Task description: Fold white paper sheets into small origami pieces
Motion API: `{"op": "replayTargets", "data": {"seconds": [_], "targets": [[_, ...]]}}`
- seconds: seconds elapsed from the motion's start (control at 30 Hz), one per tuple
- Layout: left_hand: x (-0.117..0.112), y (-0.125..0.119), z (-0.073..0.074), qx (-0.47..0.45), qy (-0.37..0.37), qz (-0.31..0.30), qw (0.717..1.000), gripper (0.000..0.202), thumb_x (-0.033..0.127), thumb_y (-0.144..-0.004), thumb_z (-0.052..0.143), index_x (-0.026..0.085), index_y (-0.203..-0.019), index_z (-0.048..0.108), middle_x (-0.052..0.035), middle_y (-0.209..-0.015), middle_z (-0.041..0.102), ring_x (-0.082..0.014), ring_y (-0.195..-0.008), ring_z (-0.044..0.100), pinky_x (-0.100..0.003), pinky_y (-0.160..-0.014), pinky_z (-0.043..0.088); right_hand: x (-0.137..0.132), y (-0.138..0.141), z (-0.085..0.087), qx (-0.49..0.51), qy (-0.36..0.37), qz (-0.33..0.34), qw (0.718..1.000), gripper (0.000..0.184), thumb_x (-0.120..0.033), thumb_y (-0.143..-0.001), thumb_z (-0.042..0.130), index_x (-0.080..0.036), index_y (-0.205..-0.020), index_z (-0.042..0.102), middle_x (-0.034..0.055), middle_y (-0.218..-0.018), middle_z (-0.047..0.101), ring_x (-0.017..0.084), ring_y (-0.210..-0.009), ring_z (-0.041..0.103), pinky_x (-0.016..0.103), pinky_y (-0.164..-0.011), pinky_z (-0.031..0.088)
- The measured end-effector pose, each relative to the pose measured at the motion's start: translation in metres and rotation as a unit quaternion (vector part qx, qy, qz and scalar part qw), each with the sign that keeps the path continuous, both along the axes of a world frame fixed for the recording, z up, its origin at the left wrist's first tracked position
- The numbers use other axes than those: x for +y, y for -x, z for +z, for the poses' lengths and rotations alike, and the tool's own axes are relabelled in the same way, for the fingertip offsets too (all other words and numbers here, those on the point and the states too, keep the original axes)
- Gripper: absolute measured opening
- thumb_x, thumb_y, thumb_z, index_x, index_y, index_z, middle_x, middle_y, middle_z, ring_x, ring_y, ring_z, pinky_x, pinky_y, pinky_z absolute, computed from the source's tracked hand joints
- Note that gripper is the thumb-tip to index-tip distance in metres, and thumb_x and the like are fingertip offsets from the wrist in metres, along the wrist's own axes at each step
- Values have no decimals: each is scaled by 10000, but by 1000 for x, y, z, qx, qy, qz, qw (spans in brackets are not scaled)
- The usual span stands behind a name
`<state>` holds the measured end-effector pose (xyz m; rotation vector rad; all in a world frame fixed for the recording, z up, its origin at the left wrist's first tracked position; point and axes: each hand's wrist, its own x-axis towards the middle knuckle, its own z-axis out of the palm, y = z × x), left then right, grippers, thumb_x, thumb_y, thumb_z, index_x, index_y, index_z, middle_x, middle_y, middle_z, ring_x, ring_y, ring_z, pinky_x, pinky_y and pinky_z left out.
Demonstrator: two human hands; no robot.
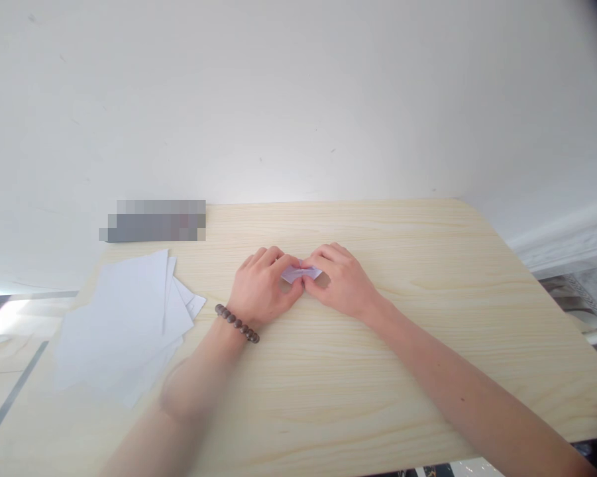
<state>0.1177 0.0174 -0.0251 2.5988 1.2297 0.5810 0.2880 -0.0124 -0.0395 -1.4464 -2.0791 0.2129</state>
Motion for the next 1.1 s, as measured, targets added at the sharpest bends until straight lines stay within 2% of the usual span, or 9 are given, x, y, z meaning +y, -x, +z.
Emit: {"op": "replayTargets", "data": {"seconds": [0.23,0.4,0.5,0.6,0.67,0.77,0.97,1.03,1.1], "targets": [[2,0,-2,7,14,-1,1000,210,348,-791,534,215,-934,610,-33,-873,589,-208,-837,517,-344,-750,429,-1,2,1,-17,20,-26,999,149,-207,-734,577,-213,-867,645,30,-844,599,182,-826,502,341,-794,405],[10,8,-6,-71,52,-18,996,234,363,-822,528,224,-994,603,-32,-919,601,-183,-853,541,-320,-775,440,1,-8,2,7,12,-12,1000,182,-284,-785,584,-220,-946,637,37,-864,605,186,-843,515,347,-806,407],[15,13,-9,-113,72,0,991,211,382,-813,552,217,-924,623,-24,-903,618,-148,-744,560,-288,-710,457,4,-18,1,34,12,2,999,216,-359,-803,586,-230,-971,630,36,-868,619,186,-849,532,350,-816,422],[18,15,-11,-116,66,7,991,180,368,-793,588,217,-878,637,-17,-856,632,-140,-692,560,-280,-678,459,7,-27,0,58,12,16,998,234,-382,-783,612,-231,-961,623,35,-906,638,189,-869,550,346,-814,441],[18,16,-11,-109,54,0,993,138,326,-809,575,216,-855,645,-17,-860,641,-143,-715,568,-276,-685,459,9,-30,-1,68,10,25,997,228,-369,-768,632,-225,-945,618,34,-918,647,187,-865,561,338,-796,455],[18,16,-11,-107,36,-4,994,133,267,-839,532,214,-822,653,-22,-898,652,-147,-779,584,-267,-697,462,9,-33,-2,74,7,43,996,109,-279,-832,562,-216,-901,619,29,-896,654,167,-842,569,313,-762,465],[19,16,-13,-123,-9,-42,991,121,245,-837,538,202,-854,650,-34,-921,665,-155,-861,604,-273,-767,477,10,-31,-2,53,-6,90,995,131,-210,-869,493,-201,-869,624,35,-918,652,158,-881,573,305,-794,465],[18,16,-12,-123,-11,-46,991,116,243,-838,537,203,-860,644,-28,-925,668,-147,-856,610,-263,-764,479,9,-29,-2,47,-9,91,995,141,-206,-876,476,-200,-875,617,39,-923,651,162,-894,575,311,-801,467],[17,16,-11,-114,-1,-25,993,106,250,-835,541,212,-873,632,-12,-888,674,-134,-779,620,-253,-717,484,8,-28,-1,44,-11,87,995,141,-210,-880,466,-207,-885,607,38,-909,653,162,-883,584,309,-787,472]]}}
